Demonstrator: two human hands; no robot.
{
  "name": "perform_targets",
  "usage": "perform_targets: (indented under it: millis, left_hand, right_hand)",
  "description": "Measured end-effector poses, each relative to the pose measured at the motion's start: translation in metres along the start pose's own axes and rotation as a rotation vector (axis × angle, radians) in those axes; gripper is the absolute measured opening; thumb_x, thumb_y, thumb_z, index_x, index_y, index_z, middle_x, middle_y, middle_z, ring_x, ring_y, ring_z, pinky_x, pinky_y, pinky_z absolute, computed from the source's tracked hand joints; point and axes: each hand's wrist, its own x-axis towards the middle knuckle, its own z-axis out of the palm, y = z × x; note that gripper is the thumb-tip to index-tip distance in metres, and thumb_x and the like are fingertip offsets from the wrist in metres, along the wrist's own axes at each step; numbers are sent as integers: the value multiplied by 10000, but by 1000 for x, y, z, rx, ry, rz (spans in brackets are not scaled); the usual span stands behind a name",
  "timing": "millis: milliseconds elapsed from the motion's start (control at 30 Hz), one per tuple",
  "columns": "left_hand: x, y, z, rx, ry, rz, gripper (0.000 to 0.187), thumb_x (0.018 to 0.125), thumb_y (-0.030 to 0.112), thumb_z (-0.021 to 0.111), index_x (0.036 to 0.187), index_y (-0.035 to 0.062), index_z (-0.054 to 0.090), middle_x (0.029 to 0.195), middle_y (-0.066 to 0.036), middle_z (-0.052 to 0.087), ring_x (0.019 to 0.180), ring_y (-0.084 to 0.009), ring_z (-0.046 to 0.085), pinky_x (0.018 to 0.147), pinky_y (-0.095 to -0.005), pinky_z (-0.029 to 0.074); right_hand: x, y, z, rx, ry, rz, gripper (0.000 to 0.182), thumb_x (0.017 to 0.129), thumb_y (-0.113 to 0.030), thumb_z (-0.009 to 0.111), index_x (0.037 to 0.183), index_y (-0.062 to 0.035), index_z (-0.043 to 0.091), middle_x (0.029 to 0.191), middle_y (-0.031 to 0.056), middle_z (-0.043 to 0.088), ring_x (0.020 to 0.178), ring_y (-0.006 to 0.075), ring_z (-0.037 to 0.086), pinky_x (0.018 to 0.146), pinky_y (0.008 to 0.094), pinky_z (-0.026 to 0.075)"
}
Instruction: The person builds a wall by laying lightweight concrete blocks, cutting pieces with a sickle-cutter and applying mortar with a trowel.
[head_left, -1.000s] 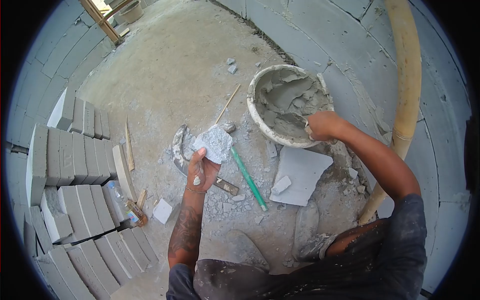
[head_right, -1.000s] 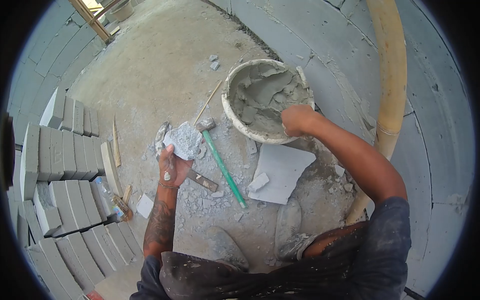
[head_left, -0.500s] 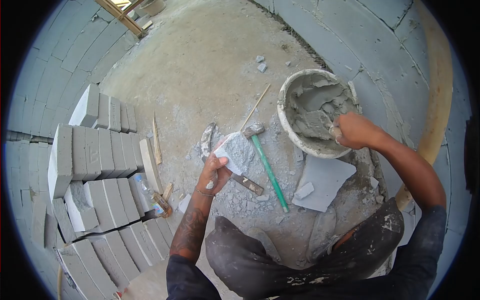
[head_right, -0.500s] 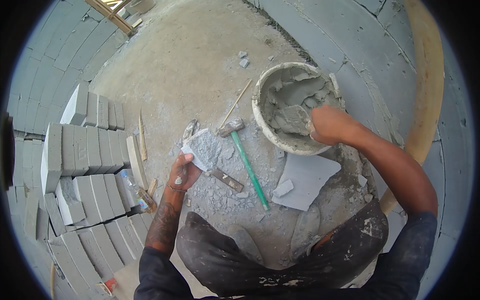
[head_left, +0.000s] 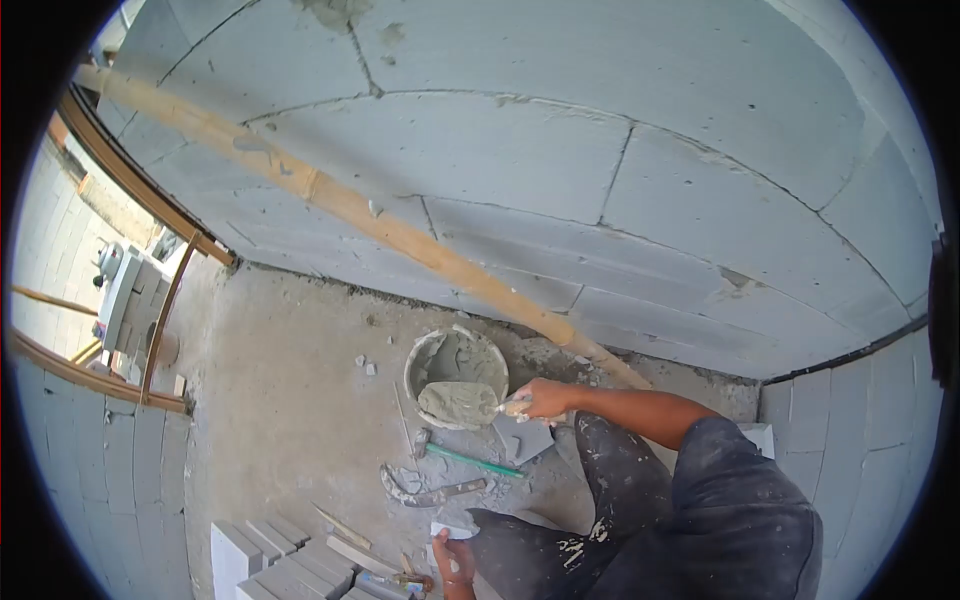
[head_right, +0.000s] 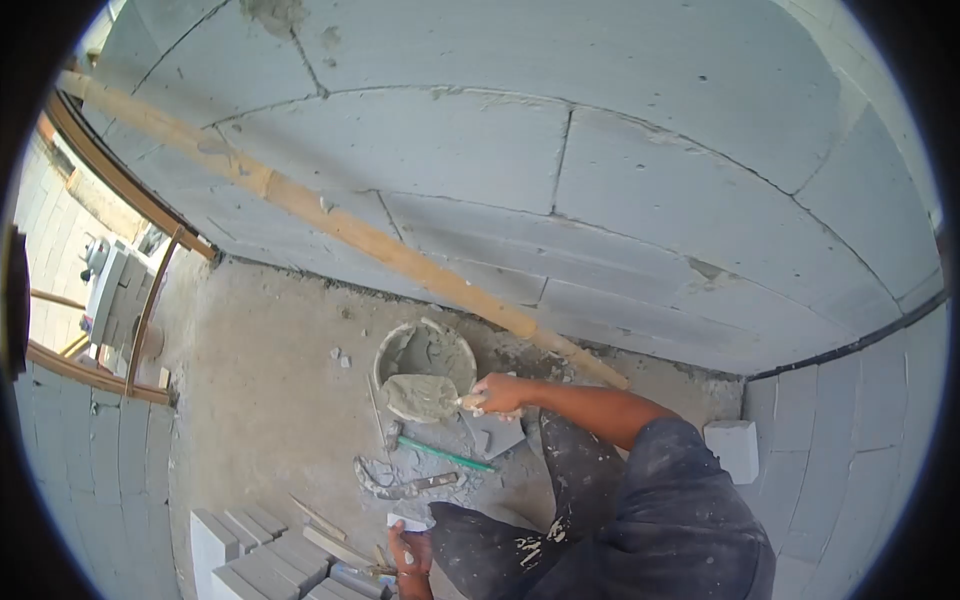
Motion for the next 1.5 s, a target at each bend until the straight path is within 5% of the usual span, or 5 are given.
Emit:
perform_targets:
  millis: [167, 467, 633, 867, 1500]
  left_hand:
    - [-118, 33, -46, 518, -698, 141, 500, 922, 232, 468, 1327, -8, 300, 1288, -150, 372, 1142, -267, 416, 994, -405, 370]
    - [-110, 118, -2, 1894, -739, -143, 525, 731, 293, 634, 1177, 80, 458, 1156, -125, 500, 1001, -278, 529, 799, -408, 465]
    - [-75, 121, 113, 1297, -7, -377, 381, 727, 271, 647, 1033, 63, 557, 916, -104, 581, 848, -253, 579, 649, -370, 501]
    - [-40, 88, 264, 1138, -166, -150, 508, 748, 209, 617, 1160, 29, 381, 1002, -121, 556, 872, -253, 576, 717, -371, 500]
    - [-49, 89, 210, 1223, -8, -325, 635, 667, 193, 724, 1176, -34, 419, 906, -132, 586, 744, -226, 600, 570, -327, 512]
  right_hand:
    - [-183, -56, 37, 338, 188, -14, 361, 797, -170, 604, 1133, -60, 531, 691, 54, 599, 481, 125, 554, 420, 275, 447]
    - [-412, -120, 59, 661, 730, -68, 327, 801, -99, 566, 1114, -38, 493, 810, 66, 589, 628, 147, 583, 551, 287, 476]
    - [-433, -142, 22, 292, 1395, -278, 454, 705, -64, 612, 1115, -19, 422, 987, 192, 529, 911, 297, 550, 809, 376, 427]
    - [-387, -145, -64, 18, 1921, -372, 483, 740, -84, 617, 1138, 19, 364, 1023, 235, 462, 913, 394, 511, 797, 428, 419]
    - [-329, -108, -37, 95, 1809, -82, 544, 761, -34, 584, 1223, 50, 309, 1148, 250, 401, 1071, 404, 425, 916, 430, 352]
